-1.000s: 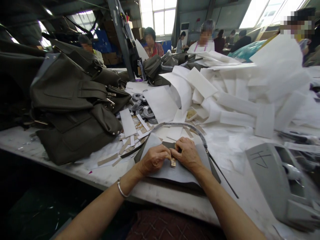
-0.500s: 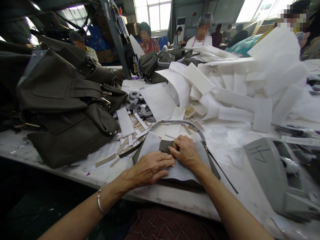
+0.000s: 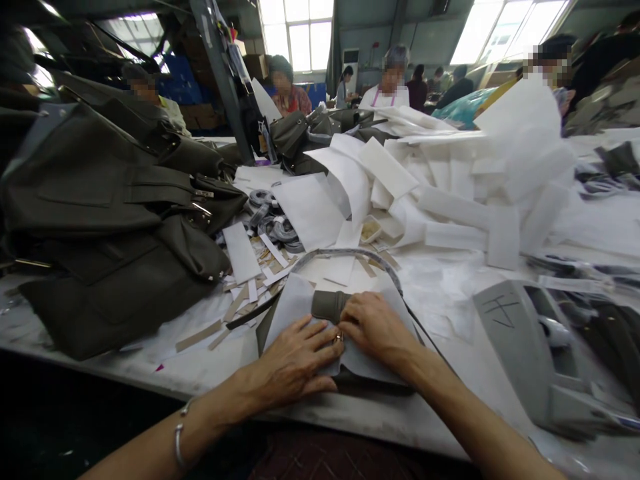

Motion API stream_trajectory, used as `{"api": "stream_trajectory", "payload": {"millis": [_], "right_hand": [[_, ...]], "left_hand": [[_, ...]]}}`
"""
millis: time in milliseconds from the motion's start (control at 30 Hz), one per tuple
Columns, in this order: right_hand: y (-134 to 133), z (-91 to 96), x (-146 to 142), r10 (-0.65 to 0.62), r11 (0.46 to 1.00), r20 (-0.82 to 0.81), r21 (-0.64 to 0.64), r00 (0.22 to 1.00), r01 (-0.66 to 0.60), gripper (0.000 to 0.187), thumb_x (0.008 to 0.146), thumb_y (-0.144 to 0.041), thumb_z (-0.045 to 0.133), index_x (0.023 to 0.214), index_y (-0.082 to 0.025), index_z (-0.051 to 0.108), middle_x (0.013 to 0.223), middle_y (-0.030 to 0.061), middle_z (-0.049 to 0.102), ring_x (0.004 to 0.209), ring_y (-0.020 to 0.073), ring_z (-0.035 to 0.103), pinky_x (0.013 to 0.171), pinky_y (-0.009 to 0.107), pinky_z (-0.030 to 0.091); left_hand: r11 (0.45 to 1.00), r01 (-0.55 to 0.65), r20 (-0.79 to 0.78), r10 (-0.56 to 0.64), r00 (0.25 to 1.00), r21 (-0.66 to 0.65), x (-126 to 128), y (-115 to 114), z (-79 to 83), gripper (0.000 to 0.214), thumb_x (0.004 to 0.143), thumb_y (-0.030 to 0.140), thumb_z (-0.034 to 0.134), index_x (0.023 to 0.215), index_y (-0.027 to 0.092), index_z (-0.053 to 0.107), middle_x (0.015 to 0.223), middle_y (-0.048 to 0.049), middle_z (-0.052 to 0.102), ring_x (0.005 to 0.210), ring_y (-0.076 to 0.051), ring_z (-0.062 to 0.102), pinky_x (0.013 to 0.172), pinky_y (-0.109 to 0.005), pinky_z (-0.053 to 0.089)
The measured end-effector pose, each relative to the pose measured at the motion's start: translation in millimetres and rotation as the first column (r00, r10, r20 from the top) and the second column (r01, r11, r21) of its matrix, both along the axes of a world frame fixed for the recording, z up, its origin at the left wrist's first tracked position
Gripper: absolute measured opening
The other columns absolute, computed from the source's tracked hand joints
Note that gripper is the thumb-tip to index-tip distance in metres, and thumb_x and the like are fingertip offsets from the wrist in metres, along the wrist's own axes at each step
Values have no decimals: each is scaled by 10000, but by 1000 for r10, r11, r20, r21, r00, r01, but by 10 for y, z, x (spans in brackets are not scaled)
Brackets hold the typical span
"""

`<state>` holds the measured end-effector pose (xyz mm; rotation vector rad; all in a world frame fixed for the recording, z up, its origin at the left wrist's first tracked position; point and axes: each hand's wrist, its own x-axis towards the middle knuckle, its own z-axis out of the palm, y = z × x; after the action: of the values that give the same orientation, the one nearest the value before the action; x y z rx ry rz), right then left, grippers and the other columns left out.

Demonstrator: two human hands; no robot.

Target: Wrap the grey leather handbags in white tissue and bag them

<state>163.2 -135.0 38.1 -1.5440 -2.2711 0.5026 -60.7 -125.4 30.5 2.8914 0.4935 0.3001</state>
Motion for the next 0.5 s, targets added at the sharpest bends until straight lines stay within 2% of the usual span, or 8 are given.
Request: {"api": "stream_trajectory", "payload": {"millis": [67,167,267,367,500], "right_hand": [[-108,37,14,84,996,-44,-31,995,-86,173,942,-240,544,922,-226,716,913,38,665,886,180,608,837,311,448],[-174,-7,0,157,985,-105,-60,982,-164,258,977,-213,472,1003,-221,728,975,55,674,900,164,624,811,267,468],[-135,-42,-17,191,975,-101,-93,976,-201,290,961,-145,465,924,-210,745,949,43,674,842,141,630,758,234,463],[-55,5,-7,256,959,-55,-113,965,-261,264,939,-134,512,830,-196,745,893,22,662,775,123,612,694,215,440],[60,77,44,344,934,-10,-93,939,-344,191,931,-178,563,885,-215,745,916,3,650,762,110,601,693,205,430]], "left_hand": [[1000,0,20,1,1000,-26,-26,8,-46,489,934,556,534,1295,227,514,1333,-70,574,1272,-263,498,1085,-455,356],[999,-3,44,5,999,-45,-48,2,-126,453,956,544,498,1295,243,514,1339,-58,575,1299,-267,485,1111,-480,339],[999,-24,80,27,996,-41,-45,-35,-167,410,975,485,496,1294,228,517,1302,-69,592,1305,-263,483,1135,-504,322],[998,-35,79,39,996,-51,-24,-69,-166,415,958,445,549,1306,222,510,1223,-71,622,1231,-242,539,1147,-512,316],[1000,-30,91,30,995,-6,15,-81,-189,459,888,445,661,1276,237,529,1177,-50,633,1136,-238,580,1103,-513,380]]}}
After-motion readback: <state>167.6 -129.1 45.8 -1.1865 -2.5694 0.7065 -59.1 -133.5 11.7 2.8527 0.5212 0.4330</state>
